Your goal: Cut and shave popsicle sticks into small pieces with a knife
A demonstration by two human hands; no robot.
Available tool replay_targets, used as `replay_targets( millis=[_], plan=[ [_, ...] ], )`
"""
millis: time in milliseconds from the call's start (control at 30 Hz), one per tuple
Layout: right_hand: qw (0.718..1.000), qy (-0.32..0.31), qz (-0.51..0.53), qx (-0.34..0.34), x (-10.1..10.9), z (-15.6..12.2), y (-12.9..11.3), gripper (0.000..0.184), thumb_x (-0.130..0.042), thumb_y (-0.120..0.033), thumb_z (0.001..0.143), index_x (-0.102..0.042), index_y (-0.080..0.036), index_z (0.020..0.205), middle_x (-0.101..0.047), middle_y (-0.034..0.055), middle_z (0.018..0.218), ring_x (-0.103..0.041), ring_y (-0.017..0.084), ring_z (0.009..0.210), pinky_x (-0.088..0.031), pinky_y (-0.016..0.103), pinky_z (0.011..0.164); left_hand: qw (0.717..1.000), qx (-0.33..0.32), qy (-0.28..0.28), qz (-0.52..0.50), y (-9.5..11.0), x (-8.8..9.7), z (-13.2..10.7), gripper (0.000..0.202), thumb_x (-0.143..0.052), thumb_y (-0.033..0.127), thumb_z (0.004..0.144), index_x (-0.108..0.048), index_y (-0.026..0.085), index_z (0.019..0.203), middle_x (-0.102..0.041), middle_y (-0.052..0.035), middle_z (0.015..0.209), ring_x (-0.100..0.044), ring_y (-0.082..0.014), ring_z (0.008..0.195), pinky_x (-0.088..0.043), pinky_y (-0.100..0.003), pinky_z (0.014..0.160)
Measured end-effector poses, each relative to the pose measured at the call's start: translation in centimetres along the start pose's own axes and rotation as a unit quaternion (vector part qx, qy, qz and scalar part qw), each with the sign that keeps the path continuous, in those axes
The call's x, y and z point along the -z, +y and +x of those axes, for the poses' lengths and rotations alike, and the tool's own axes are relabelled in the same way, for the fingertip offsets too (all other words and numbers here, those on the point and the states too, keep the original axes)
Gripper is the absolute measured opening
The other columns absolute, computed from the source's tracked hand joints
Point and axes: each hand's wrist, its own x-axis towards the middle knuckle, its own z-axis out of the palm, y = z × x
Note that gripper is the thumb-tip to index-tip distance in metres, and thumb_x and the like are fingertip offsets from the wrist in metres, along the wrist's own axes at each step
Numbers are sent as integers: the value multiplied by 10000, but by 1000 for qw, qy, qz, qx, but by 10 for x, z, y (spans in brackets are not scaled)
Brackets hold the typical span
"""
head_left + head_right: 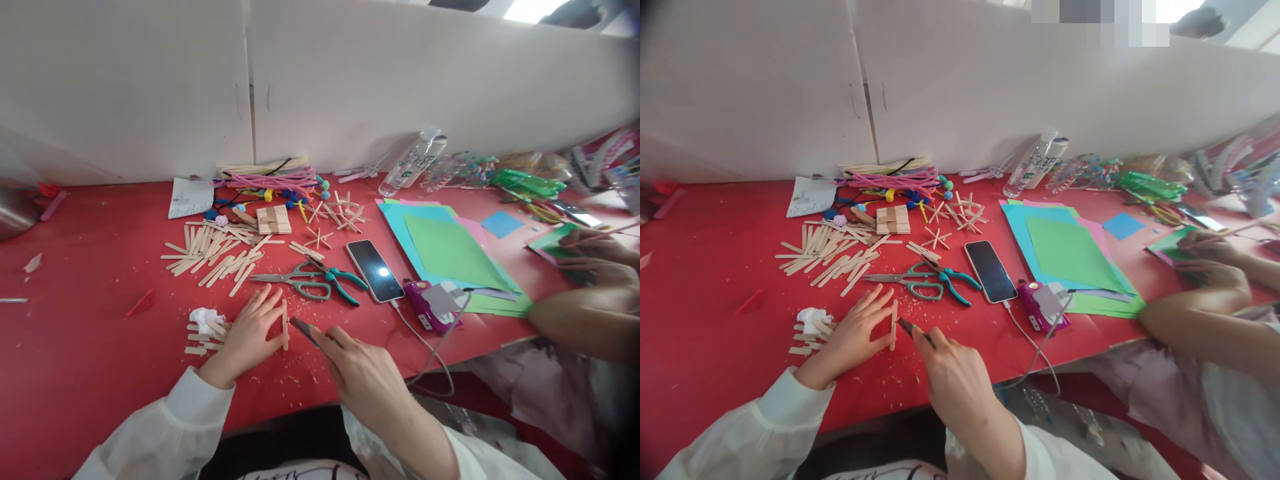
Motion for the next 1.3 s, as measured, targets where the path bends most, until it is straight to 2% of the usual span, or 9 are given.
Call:
replay_targets(
  millis=[100, 167, 300, 433, 633, 833, 1033, 1300],
  plan=[
    [1000, -1, 3, 2, 3, 4, 0, 461, -463, -91, 822, -499, -221, 1263, -655, 33, 930, -645, 125, 648, -226, 258, 419, 999, -26, -15, -14, -1, 4, -1, 431, -465, 349, 875, -496, 240, 1291, -313, -42, 1468, -118, -287, 1386, -297, -463, 1060],
    [1000, -7, 1, 3, 6, 5, 0, 448, -465, -93, 824, -508, -218, 1252, -656, 36, 930, -642, 123, 646, -213, 260, 417, 999, -37, -21, -27, -2, 6, -2, 426, -441, 318, 884, -478, 268, 1305, -314, -31, 1468, -101, -273, 1390, -305, -455, 1055],
    [1000, -24, -1, 4, 13, 6, -1, 457, -460, -85, 819, -500, -199, 1260, -656, 47, 938, -642, 129, 681, -222, 261, 418, 998, -37, -33, -31, -2, 7, -3, 482, -481, 345, 861, -443, 248, 1331, -350, -57, 1450, -137, -275, 1384, -302, -482, 1050],
    [999, -40, -6, 9, 17, 7, -3, 473, -451, -74, 808, -498, -190, 1265, -653, 55, 959, -636, 134, 685, -247, 263, 417, 998, -37, -41, -23, -1, 6, -2, 445, -459, 287, 868, -474, 233, 1310, -355, -53, 1447, -140, -273, 1383, -304, -483, 1052],
    [998, -66, -14, 13, 20, 10, -5, 550, -469, -53, 750, -473, -182, 1285, -643, 65, 1005, -643, 151, 707, -277, 257, 425, 998, -37, -32, -29, 1, 9, -2, 482, -415, 408, 897, -440, 211, 1336, -383, -62, 1430, -161, -280, 1377, -304, -492, 1053],
    [996, -82, -24, 19, 22, 13, -7, 568, -467, -21, 719, -483, -174, 1265, -643, 84, 996, -643, 154, 702, -336, 243, 447, 999, -33, -29, -25, 3, 15, -2, 429, -431, 337, 893, -485, 214, 1301, -409, -49, 1414, -175, -272, 1375, -304, -475, 1062],
    [995, -98, -30, 19, 25, 16, -9, 552, -445, -6, 720, -483, -158, 1249, -642, 105, 991, -654, 165, 719, -378, 242, 469, 998, -47, -29, -21, 3, 12, 0, 423, -428, 276, 884, -488, 201, 1296, -365, -16, 1438, -173, -262, 1377, -275, -461, 1085],
    [991, -125, -47, 16, 32, 18, -12, 544, -432, -16, 728, -476, -130, 1258, -640, 123, 1001, -666, 172, 669, -383, 250, 468, 999, -39, -7, 5, 7, 6, 3, 467, -496, 290, 845, -485, 175, 1297, -466, -29, 1368, -258, -264, 1350, -259, -468, 1093]
  ],
)
